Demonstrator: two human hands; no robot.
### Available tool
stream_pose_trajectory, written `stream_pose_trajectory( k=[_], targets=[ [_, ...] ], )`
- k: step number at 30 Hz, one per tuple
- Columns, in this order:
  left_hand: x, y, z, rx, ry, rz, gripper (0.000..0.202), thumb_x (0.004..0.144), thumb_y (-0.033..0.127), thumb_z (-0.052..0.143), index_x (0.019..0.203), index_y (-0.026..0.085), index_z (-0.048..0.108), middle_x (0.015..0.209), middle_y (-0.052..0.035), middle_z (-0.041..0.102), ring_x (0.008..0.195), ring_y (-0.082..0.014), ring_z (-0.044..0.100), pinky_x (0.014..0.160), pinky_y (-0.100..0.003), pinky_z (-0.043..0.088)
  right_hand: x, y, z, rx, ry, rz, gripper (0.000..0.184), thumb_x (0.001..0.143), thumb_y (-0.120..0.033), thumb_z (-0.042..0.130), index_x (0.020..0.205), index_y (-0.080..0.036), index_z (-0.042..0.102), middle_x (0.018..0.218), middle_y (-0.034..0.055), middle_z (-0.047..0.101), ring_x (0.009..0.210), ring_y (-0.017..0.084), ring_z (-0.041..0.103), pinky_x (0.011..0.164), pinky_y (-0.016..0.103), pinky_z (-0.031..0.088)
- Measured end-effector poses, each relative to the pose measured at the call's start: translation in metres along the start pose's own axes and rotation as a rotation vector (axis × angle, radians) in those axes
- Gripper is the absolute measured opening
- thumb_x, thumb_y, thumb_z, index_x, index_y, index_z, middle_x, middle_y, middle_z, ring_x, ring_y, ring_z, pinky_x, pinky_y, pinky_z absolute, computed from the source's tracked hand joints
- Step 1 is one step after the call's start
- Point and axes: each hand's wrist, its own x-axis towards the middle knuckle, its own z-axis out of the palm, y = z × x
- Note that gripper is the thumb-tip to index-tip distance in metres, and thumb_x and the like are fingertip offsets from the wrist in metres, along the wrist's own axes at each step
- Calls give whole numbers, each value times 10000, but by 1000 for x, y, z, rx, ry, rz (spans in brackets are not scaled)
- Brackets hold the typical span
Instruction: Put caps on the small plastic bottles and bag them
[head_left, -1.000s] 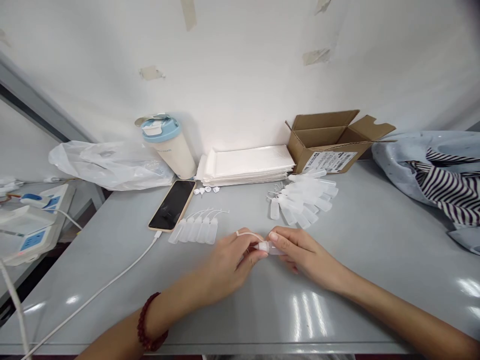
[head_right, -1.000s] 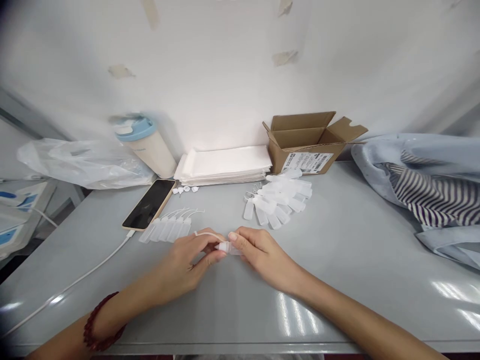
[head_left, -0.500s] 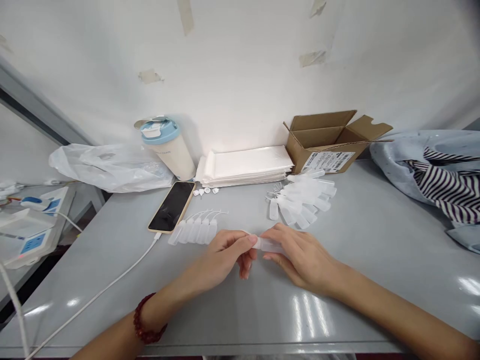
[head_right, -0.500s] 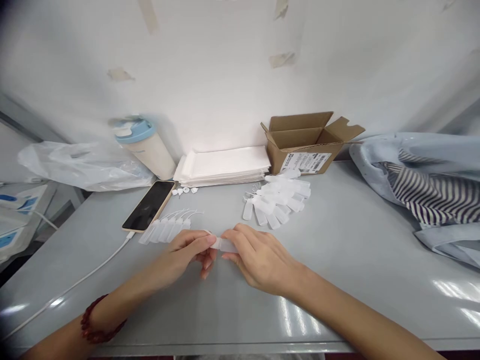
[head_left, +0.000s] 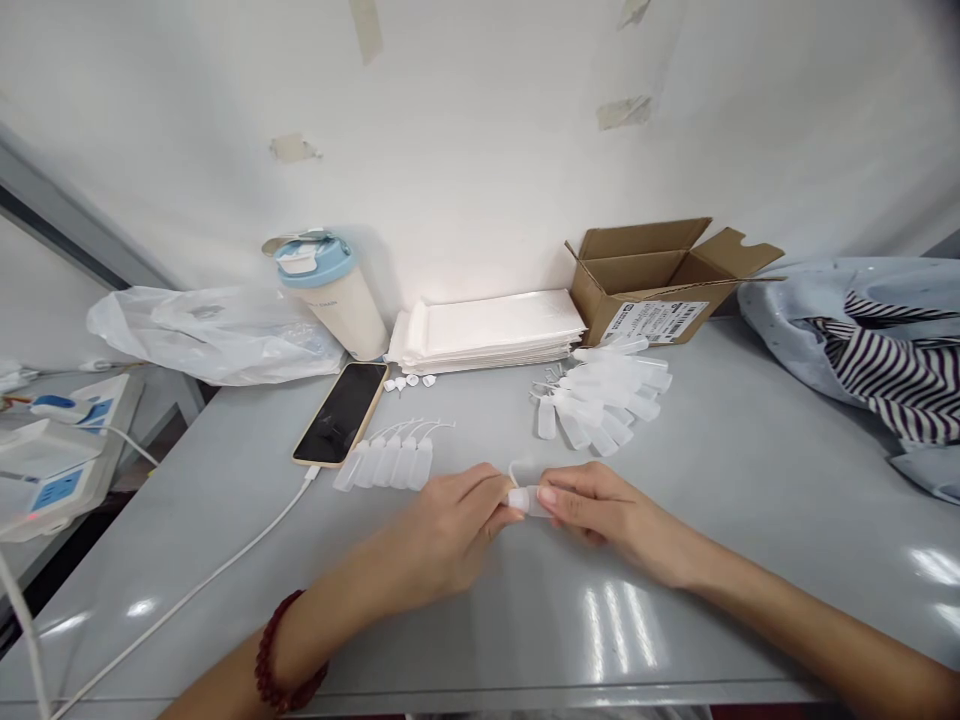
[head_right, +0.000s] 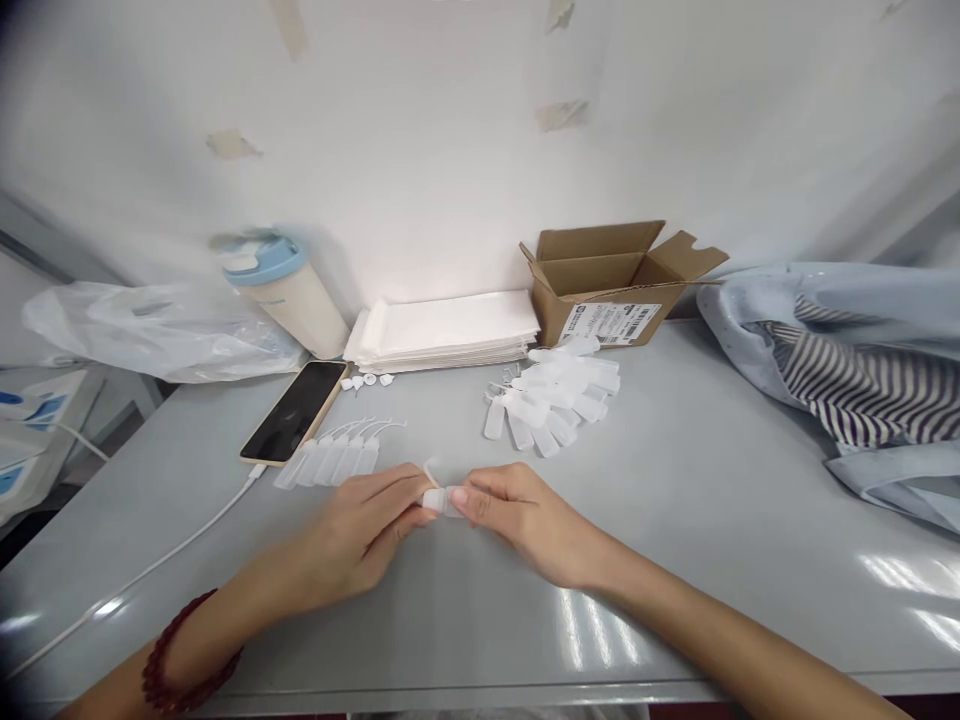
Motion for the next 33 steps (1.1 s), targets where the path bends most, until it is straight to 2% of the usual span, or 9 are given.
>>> stream_pose_trajectory(
  k=[3, 5, 9, 14, 17, 20, 24, 27, 33],
  targets=[
    [-1, -1, 3, 76, 21, 61, 231, 969, 195, 303, 848, 156, 496, 733, -30, 498, 591, -126, 396, 543, -236, 332, 2, 2, -4, 189, -93, 81, 425, 854, -527, 504, 619, -182, 421, 461, -97, 200, 438, 66, 167, 430, 244, 123],
    [1, 1, 2, 26, 39, 45, 221, 964, 209, 330, 868, 147, 519, 750, -39, 523, 614, -128, 427, 568, -236, 355, 2, 1, -4, 196, -101, 81, 418, 871, -513, 482, 624, -180, 432, 460, -98, 190, 430, 64, 165, 429, 241, 125],
    [7, 8, -7, -263, -12, -208, 283, 947, 306, 391, 783, 161, 569, 710, -12, 575, 636, -118, 502, 583, -214, 376, -3, -4, 4, -184, 48, -64, 418, 892, -494, 455, 620, -178, 424, 530, -72, 262, 478, 73, 249, 448, 232, 197],
    [11, 12, -14, -505, -204, -459, 447, 939, 422, 350, 635, 166, 555, 612, 4, 580, 580, -117, 518, 567, -218, 381, -7, 3, 13, -671, 120, -381, 286, 948, -351, 383, 804, -155, 534, 668, -1, 528, 547, 105, 445, 519, 245, 341],
    [11, 9, -14, -660, -235, -544, 429, 921, 463, 377, 656, 171, 548, 582, 13, 567, 571, -125, 564, 577, -219, 412, -5, 11, 11, -848, 224, -577, 250, 954, -301, 369, 896, -136, 547, 724, 39, 562, 589, 132, 473, 530, 259, 371],
    [10, 9, -12, -632, -220, -525, 421, 919, 460, 390, 651, 166, 531, 547, 28, 524, 525, -109, 532, 545, -213, 383, -4, 15, 8, -887, 271, -656, 248, 957, -287, 357, 925, -132, 548, 696, 32, 537, 571, 133, 449, 507, 254, 366],
    [9, 11, -7, -440, -116, -371, 428, 930, 386, 403, 570, 159, 452, 523, 37, 446, 502, -86, 413, 514, -211, 309, -6, 11, 9, -733, 245, -595, 253, 953, -311, 369, 908, -139, 550, 691, 14, 522, 558, 116, 443, 506, 245, 354],
    [8, 10, -3, -365, -71, -280, 413, 943, 340, 387, 572, 161, 424, 544, 39, 398, 508, -84, 364, 520, -220, 286, -7, 5, 10, -517, 173, -408, 294, 940, -377, 400, 796, -165, 543, 632, -22, 466, 538, 97, 410, 500, 232, 324],
    [4, 4, 0, -152, -56, -137, 399, 957, 350, 370, 610, 162, 428, 564, 49, 329, 504, -87, 281, 495, -242, 230, -2, 1, 8, -19, 27, -41, 418, 847, -525, 513, 628, -174, 452, 531, -74, 254, 480, 69, 223, 438, 229, 166]
  ],
)
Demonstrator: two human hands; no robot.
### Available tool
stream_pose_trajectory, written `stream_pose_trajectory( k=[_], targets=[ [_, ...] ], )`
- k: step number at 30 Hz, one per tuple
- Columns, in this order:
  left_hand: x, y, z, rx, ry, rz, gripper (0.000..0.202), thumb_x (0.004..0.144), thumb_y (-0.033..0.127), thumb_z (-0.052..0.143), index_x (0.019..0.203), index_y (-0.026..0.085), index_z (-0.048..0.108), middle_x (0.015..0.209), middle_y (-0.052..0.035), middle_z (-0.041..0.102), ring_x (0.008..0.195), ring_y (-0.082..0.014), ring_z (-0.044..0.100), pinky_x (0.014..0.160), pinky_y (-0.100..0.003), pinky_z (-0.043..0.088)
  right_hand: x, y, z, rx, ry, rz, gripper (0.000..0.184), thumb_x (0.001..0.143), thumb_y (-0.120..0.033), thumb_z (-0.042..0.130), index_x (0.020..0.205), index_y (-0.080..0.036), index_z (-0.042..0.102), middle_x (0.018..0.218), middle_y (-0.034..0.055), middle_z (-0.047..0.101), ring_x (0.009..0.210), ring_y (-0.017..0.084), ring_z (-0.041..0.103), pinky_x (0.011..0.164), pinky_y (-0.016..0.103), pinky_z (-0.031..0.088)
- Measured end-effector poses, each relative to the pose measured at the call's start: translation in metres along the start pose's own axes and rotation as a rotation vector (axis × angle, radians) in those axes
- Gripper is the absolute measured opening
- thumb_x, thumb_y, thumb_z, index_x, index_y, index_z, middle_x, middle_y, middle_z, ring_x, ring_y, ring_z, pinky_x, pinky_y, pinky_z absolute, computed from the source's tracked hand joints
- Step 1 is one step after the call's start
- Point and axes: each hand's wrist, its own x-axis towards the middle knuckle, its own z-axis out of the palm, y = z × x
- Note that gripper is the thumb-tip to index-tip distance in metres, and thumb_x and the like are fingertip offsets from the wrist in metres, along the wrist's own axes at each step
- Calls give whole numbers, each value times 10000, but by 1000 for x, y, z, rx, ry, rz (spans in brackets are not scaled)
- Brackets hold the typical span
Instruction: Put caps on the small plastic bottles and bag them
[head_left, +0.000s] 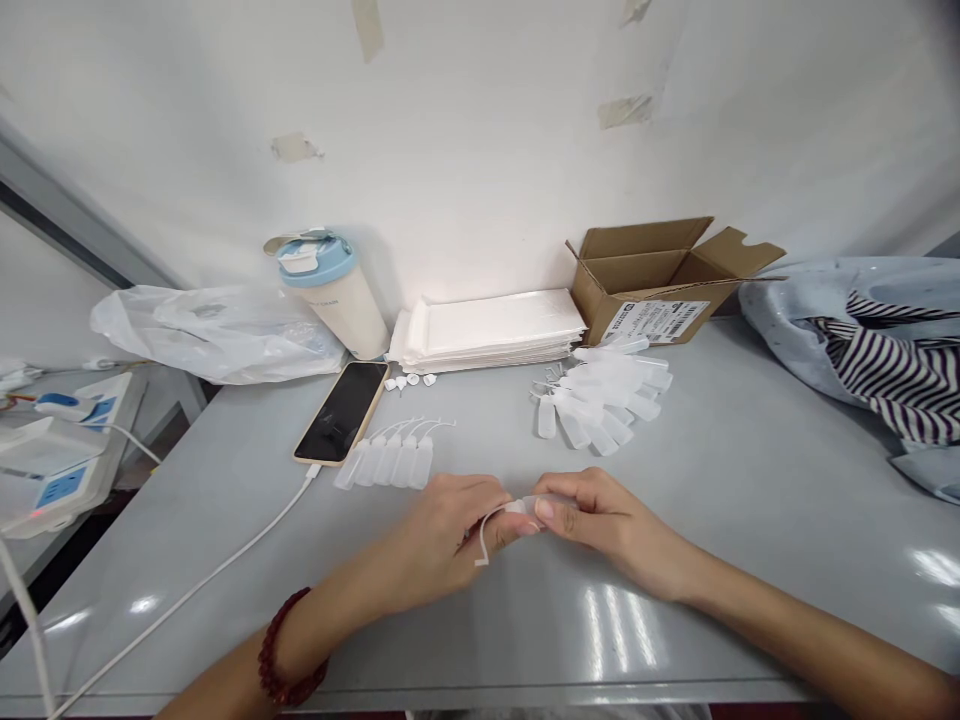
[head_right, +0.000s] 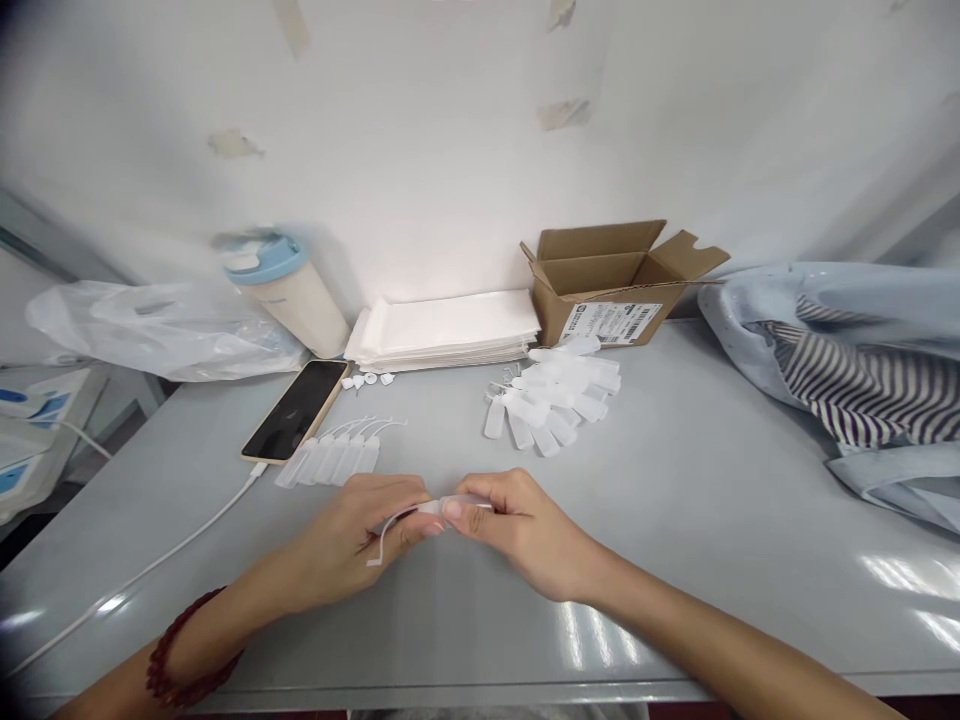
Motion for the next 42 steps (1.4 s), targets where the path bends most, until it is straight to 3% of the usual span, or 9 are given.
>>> stream_pose_trajectory(
  k=[7, 10, 15, 20, 23, 29, 35, 38, 42],
  targets=[
    [-2, -4, 3, 278, 68, 150, 414, 976, 358, 319, 649, 156, 472, 576, 38, 400, 491, -94, 318, 474, -230, 273, 7, 8, -4, 372, -169, 150, 411, 831, -472, 567, 579, -179, 428, 437, -105, 210, 401, 51, 148, 402, 239, 108],
    [0, -6, 6, 355, 135, 207, 408, 979, 339, 312, 648, 161, 471, 576, 27, 436, 486, -102, 339, 459, -230, 286, 7, 8, -3, 266, -133, 148, 413, 851, -493, 522, 594, -181, 438, 445, -101, 204, 405, 58, 163, 407, 238, 122],
    [4, -16, 1, 449, 242, 155, 231, 945, 312, 424, 877, 138, 562, 750, -37, 594, 648, -149, 526, 563, -249, 406, 3, -5, -11, -395, 216, -104, 396, 879, -489, 462, 651, -167, 496, 565, -45, 357, 519, 91, 328, 483, 240, 248],
    [14, -43, -36, 631, 280, -127, 215, 905, 195, 464, 1080, 112, 557, 996, -108, 633, 961, -238, 562, 800, -341, 459, 16, -1, -49, -861, 739, -351, 348, 910, -435, 421, 770, -156, 575, 632, 4, 473, 556, 127, 419, 528, 256, 321],
    [26, -63, -57, 736, 251, -297, 232, 889, 177, 452, 1055, 102, 597, 1012, -129, 633, 1006, -266, 555, 840, -367, 457, 29, 10, -69, -1141, 848, -380, 317, 909, -399, 431, 897, -147, 624, 749, 45, 531, 607, 150, 474, 527, 264, 328],
    [54, -91, -63, 774, 190, -327, 242, 854, 173, 456, 971, 109, 658, 908, -156, 652, 971, -321, 573, 793, -406, 466, 36, 16, -73, -1407, 836, -264, 279, 900, -355, 458, 905, -139, 635, 858, 100, 550, 796, 219, 536, 472, 245, 310],
    [63, -93, -61, 647, 211, -336, 255, 796, 156, 487, 968, 121, 673, 859, -122, 671, 867, -276, 622, 772, -362, 468, 29, -4, -48, -1439, 785, -282, 280, 896, -351, 466, 928, -120, 621, 945, 139, 562, 895, 252, 543, 453, 240, 296],
    [57, -81, -64, 529, 255, -329, 328, 806, 226, 498, 1086, 133, 641, 832, -70, 676, 766, -211, 632, 722, -306, 482, 31, -16, -22, -1361, 576, -304, 276, 915, -316, 424, 941, -121, 618, 885, 109, 609, 777, 212, 583, 503, 269, 323],
    [42, -65, -63, 350, 344, -329, 388, 848, 295, 454, 1161, 134, 617, 840, -44, 662, 716, -154, 613, 630, -239, 481, 46, -27, 15, -1221, 215, -185, 349, 936, -298, 344, 836, -126, 631, 734, 89, 645, 618, 197, 583, 495, 296, 260]
  ],
)
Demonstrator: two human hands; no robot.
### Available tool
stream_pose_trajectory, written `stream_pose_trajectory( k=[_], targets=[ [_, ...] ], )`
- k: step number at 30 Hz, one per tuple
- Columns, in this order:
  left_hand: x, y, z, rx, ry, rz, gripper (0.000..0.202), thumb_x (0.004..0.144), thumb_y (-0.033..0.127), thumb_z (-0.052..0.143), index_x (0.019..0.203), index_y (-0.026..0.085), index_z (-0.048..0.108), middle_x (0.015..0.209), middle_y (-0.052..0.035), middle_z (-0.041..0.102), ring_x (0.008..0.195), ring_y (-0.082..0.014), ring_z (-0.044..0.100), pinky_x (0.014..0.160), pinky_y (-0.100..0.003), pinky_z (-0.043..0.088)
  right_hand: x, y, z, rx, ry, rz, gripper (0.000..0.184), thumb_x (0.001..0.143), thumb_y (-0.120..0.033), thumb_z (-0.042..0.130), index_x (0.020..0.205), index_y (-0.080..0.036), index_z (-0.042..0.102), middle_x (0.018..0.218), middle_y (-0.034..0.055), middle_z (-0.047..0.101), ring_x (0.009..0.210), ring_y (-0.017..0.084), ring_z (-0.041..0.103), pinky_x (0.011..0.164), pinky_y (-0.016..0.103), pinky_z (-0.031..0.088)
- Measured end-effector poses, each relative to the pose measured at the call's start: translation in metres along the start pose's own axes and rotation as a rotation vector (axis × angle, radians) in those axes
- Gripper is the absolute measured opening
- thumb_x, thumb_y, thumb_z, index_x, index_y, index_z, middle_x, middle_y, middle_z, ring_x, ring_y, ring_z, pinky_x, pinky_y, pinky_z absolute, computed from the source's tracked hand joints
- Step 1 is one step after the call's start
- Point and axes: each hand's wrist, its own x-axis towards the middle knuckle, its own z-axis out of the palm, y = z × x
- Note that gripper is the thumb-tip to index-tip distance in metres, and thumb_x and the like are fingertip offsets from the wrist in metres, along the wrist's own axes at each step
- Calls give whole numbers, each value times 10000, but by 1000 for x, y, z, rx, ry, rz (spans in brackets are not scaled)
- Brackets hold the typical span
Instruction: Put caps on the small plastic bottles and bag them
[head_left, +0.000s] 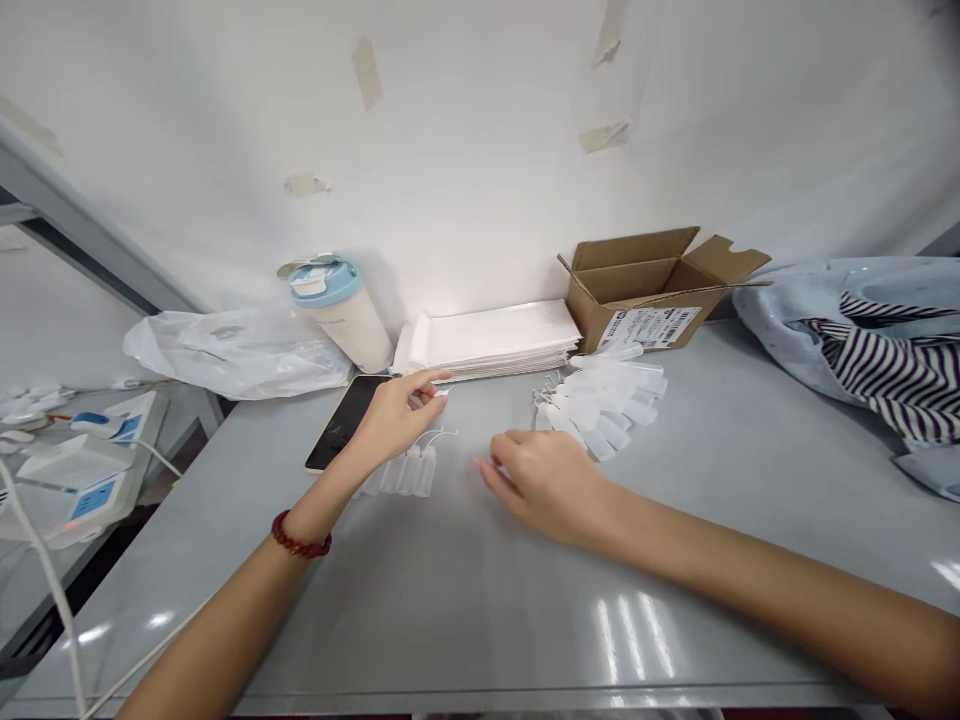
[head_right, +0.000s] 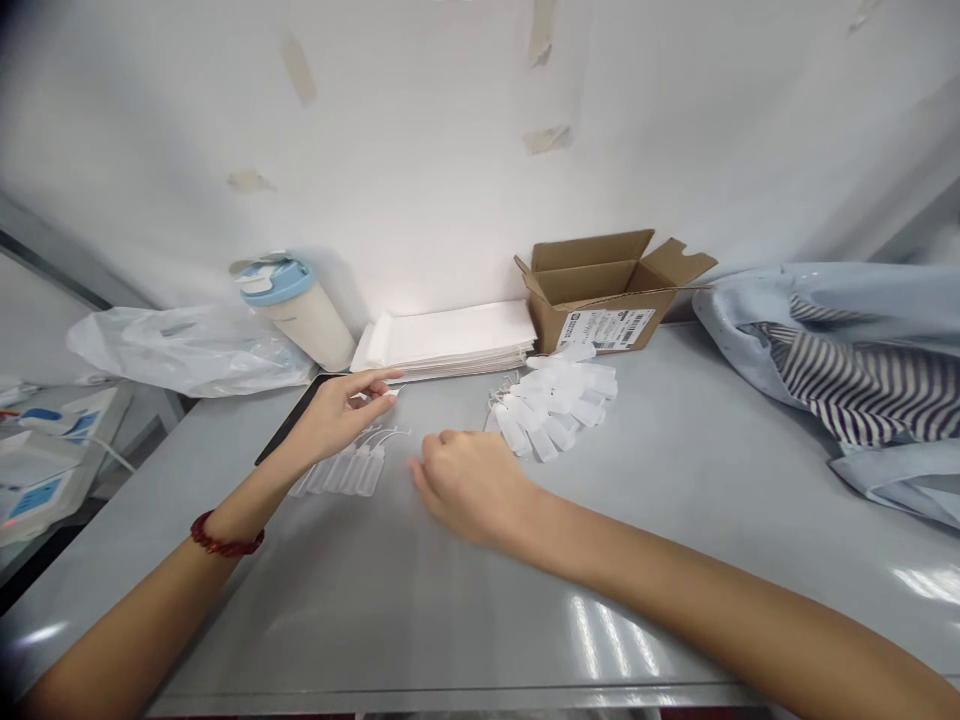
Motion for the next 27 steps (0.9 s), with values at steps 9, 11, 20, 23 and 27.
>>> stream_pose_trajectory(
  k=[9, 11, 20, 23, 27],
  targets=[
    [-20, 5, 1, -583, 173, -147, 289, 766, 362, 625, 943, 144, 691, 947, -72, 676, 864, -194, 598, 654, -249, 478, 53, -32, 25, 163, -160, 48, 422, 910, -326, 315, 740, -150, 659, 735, 92, 676, 643, 195, 616, 513, 272, 338],
    [-22, 10, 3, -619, 187, -159, 264, 756, 344, 638, 921, 144, 684, 925, -64, 670, 861, -187, 598, 684, -255, 482, 58, -34, 28, 177, -175, 63, 386, 889, -331, 351, 759, -138, 658, 755, 104, 675, 675, 210, 628, 520, 273, 352],
    [-29, 18, 3, -742, 189, -201, 276, 769, 314, 635, 993, 154, 656, 949, -64, 656, 921, -194, 597, 725, -265, 482, 58, -32, 31, 205, -201, 96, 315, 837, -348, 428, 709, -150, 637, 671, 83, 651, 650, 208, 619, 522, 271, 355],
    [-28, 18, 0, -823, 197, -236, 358, 781, 329, 629, 1091, 151, 639, 1014, -80, 658, 955, -205, 594, 692, -263, 482, 54, -30, 31, 209, -200, 107, 307, 805, -367, 457, 672, -156, 635, 665, 85, 650, 624, 205, 607, 499, 270, 337],
    [-30, 22, -3, -949, 146, -294, 308, 760, 330, 662, 998, 135, 660, 993, -84, 671, 962, -208, 588, 674, -258, 471, 45, -23, 32, 218, -185, 126, 256, 749, -345, 502, 615, -160, 617, 628, 81, 632, 566, 190, 575, 466, 266, 302]
  ],
)
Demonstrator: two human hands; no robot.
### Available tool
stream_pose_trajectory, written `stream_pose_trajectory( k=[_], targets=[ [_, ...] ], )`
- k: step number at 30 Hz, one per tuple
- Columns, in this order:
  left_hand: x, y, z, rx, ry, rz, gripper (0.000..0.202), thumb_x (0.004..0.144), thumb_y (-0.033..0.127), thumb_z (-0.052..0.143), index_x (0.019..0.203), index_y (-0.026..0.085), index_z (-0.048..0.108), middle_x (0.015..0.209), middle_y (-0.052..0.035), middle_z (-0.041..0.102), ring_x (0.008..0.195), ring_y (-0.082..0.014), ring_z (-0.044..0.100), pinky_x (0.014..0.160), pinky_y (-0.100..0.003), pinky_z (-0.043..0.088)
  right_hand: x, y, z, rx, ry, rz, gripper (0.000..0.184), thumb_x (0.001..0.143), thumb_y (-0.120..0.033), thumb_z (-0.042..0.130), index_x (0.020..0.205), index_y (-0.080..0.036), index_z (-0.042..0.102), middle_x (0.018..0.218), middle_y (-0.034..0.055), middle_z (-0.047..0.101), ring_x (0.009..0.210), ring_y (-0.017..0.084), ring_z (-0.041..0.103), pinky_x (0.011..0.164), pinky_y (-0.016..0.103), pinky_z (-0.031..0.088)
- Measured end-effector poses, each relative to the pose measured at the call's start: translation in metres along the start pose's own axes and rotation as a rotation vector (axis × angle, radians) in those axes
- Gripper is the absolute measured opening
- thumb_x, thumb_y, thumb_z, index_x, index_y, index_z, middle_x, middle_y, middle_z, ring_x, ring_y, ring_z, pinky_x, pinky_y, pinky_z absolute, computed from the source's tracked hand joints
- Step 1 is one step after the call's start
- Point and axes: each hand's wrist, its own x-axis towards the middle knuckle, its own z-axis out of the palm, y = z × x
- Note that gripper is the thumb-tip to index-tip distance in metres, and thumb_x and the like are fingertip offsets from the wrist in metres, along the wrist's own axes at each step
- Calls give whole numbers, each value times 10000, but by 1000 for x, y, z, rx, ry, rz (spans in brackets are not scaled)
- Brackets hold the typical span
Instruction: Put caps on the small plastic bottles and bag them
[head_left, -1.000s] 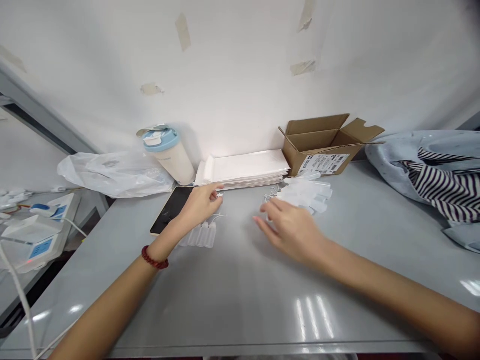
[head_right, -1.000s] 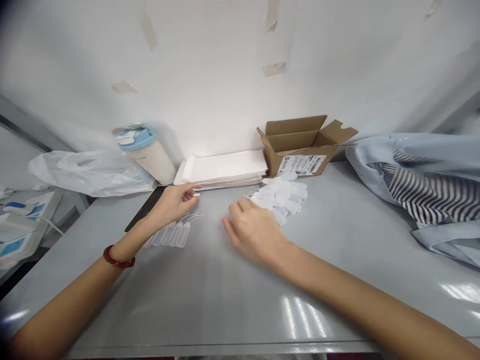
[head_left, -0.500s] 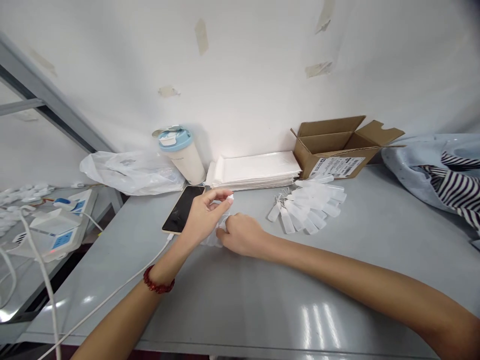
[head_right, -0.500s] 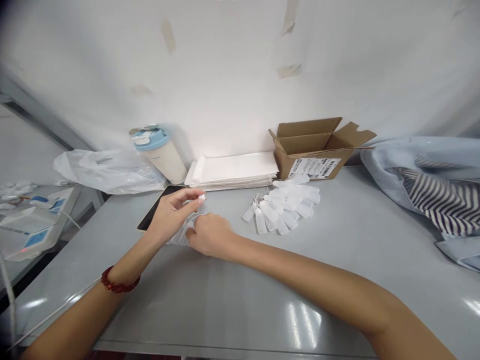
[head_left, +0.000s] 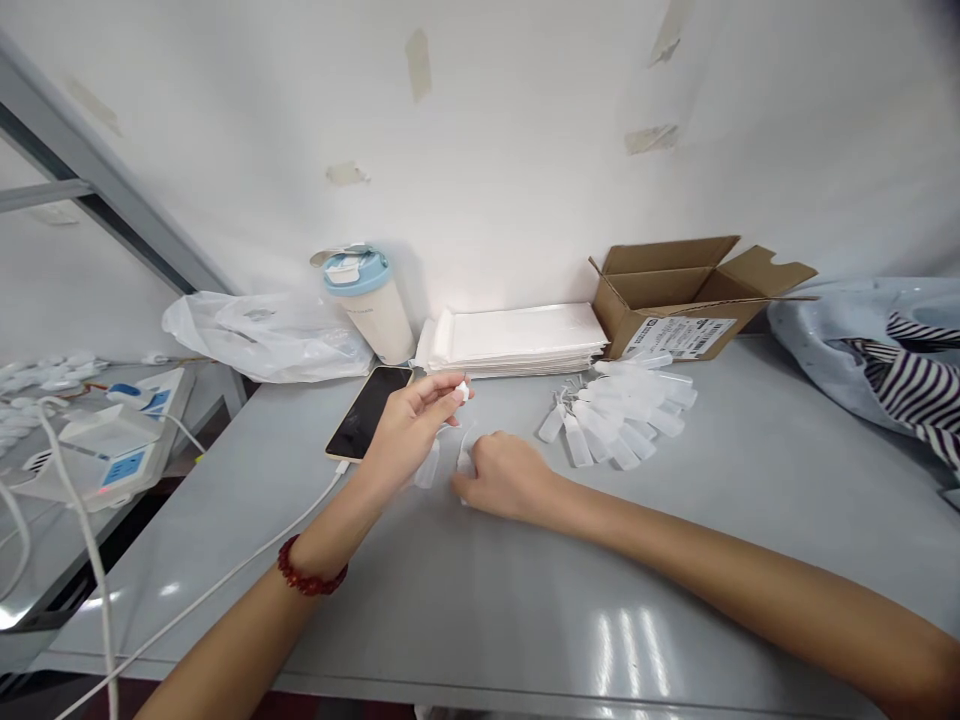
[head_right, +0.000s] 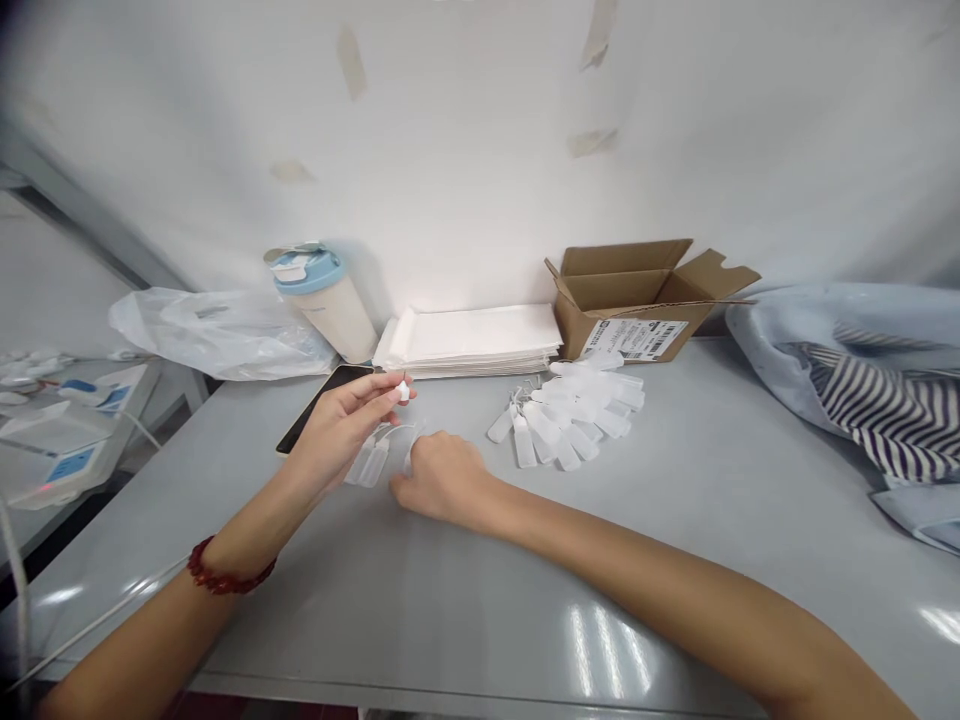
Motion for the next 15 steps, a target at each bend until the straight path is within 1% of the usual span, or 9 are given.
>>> stream_pose_trajectory(
  k=[3, 5, 7, 9, 10, 12, 14, 15],
  targets=[
    [-4, 3, 1, -66, -57, -66, 242, 739, 305, 697, 923, 149, 666, 939, -58, 673, 882, -167, 587, 704, -258, 456, -9, 10, 1, 24, 22, 7, 265, 744, -339, 511, 553, -166, 571, 528, 51, 573, 488, 160, 516, 447, 262, 276],
    [-6, 4, 1, -109, -75, -102, 212, 723, 282, 719, 886, 157, 665, 890, -39, 677, 813, -140, 580, 732, -267, 447, -18, 18, 0, 52, 47, 4, 283, 765, -336, 501, 541, -169, 539, 494, 28, 535, 465, 138, 479, 446, 257, 272],
    [-8, 5, 2, -157, -84, -134, 186, 711, 259, 731, 850, 157, 661, 842, -30, 678, 779, -131, 578, 751, -277, 444, -28, 27, -2, 85, 74, -5, 283, 801, -334, 477, 575, -170, 521, 518, 11, 530, 477, 119, 464, 457, 245, 288],
    [-9, 3, 3, -209, -91, -156, 169, 715, 242, 727, 842, 153, 660, 832, -33, 682, 793, -138, 587, 770, -287, 443, -39, 38, -6, 144, 95, -29, 265, 831, -336, 458, 628, -172, 509, 558, -5, 534, 501, 104, 467, 477, 229, 319],
    [-10, 2, 4, -228, -94, -164, 175, 723, 239, 720, 865, 154, 664, 840, -38, 685, 812, -145, 594, 781, -293, 443, -45, 43, -8, 193, 108, -51, 258, 840, -341, 455, 649, -174, 501, 570, -15, 529, 510, 98, 468, 490, 221, 338],
    [-11, -1, 6, -246, -108, -187, 221, 751, 250, 693, 952, 159, 671, 882, -53, 692, 868, -164, 602, 810, -310, 440, -57, 54, -13, 387, 164, -107, 246, 834, -340, 485, 651, -176, 489, 580, -20, 515, 535, 101, 478, 515, 220, 371],
    [-14, -5, 9, -238, -149, -219, 245, 780, 271, 659, 1001, 164, 676, 945, -69, 687, 913, -180, 597, 823, -320, 439, -67, 63, -18, 522, 206, -107, 246, 828, -336, 513, 643, -175, 497, 594, -19, 518, 564, 108, 489, 537, 225, 390],
    [-15, -6, 11, -231, -185, -238, 233, 791, 278, 643, 990, 163, 683, 976, -77, 679, 920, -185, 592, 818, -318, 439, -71, 66, -21, 569, 203, -101, 241, 831, -329, 515, 649, -172, 514, 602, -16, 528, 578, 112, 495, 547, 229, 398]
  ],
)
